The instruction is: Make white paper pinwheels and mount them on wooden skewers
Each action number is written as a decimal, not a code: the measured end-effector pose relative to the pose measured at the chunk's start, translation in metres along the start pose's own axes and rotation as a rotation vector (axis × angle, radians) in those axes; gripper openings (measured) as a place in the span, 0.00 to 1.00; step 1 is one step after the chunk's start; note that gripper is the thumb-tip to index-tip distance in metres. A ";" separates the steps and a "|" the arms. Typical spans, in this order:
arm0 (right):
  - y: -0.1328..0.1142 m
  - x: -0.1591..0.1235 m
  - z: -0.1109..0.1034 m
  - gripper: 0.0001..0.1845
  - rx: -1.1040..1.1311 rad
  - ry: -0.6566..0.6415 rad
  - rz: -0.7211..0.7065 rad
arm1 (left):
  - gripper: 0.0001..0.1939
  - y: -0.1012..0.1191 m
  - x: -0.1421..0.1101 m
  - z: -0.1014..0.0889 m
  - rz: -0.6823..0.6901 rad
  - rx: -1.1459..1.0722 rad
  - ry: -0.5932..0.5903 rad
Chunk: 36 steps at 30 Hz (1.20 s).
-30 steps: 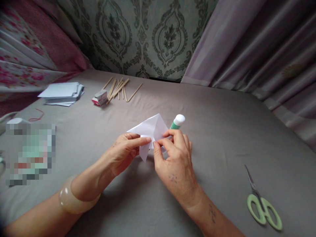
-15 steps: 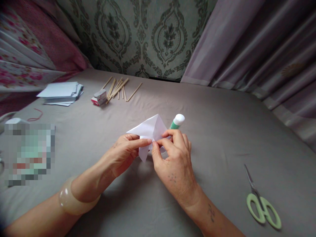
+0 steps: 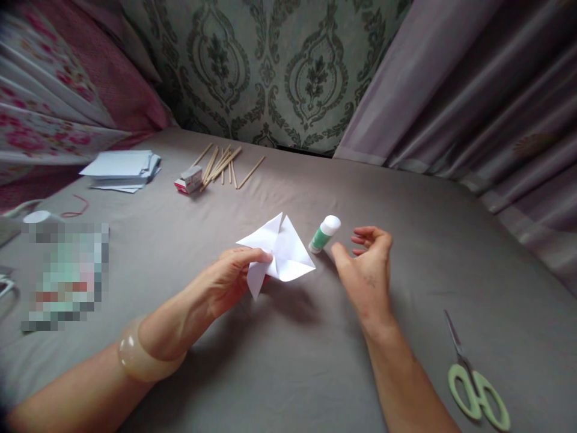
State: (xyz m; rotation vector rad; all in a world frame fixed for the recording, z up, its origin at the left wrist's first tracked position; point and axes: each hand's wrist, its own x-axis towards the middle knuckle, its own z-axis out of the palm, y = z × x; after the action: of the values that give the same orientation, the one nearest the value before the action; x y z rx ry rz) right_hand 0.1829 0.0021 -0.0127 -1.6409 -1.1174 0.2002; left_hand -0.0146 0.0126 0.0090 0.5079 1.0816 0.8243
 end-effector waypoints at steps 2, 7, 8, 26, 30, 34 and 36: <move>0.021 0.006 0.011 0.30 0.156 -0.159 0.061 | 0.04 0.001 0.001 -0.001 -0.001 -0.009 0.008; 0.031 0.004 0.030 0.26 0.312 -0.398 0.139 | 0.05 0.001 0.001 0.000 0.012 0.011 0.021; 0.027 0.004 0.030 0.24 0.301 -0.412 0.124 | 0.05 0.000 0.001 0.000 0.016 0.023 0.026; -0.052 -0.024 -0.034 0.14 -0.269 -0.508 -0.733 | 0.06 -0.010 0.006 -0.004 0.303 0.119 -0.008; -0.052 -0.023 -0.035 0.14 -0.306 -0.507 -0.770 | 0.08 -0.013 0.007 -0.004 0.351 0.161 -0.040; -0.054 -0.027 -0.035 0.16 -0.351 -0.497 -0.793 | 0.09 -0.016 0.009 -0.006 0.453 0.288 -0.023; -0.056 -0.030 -0.034 0.16 -0.376 -0.496 -0.799 | 0.09 -0.017 0.010 -0.006 0.514 0.364 -0.009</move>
State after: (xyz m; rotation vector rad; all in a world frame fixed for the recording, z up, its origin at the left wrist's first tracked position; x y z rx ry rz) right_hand 0.1573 -0.0448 0.0352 -1.3526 -2.2088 -0.1471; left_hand -0.0124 0.0102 -0.0110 1.1267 1.1133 1.0726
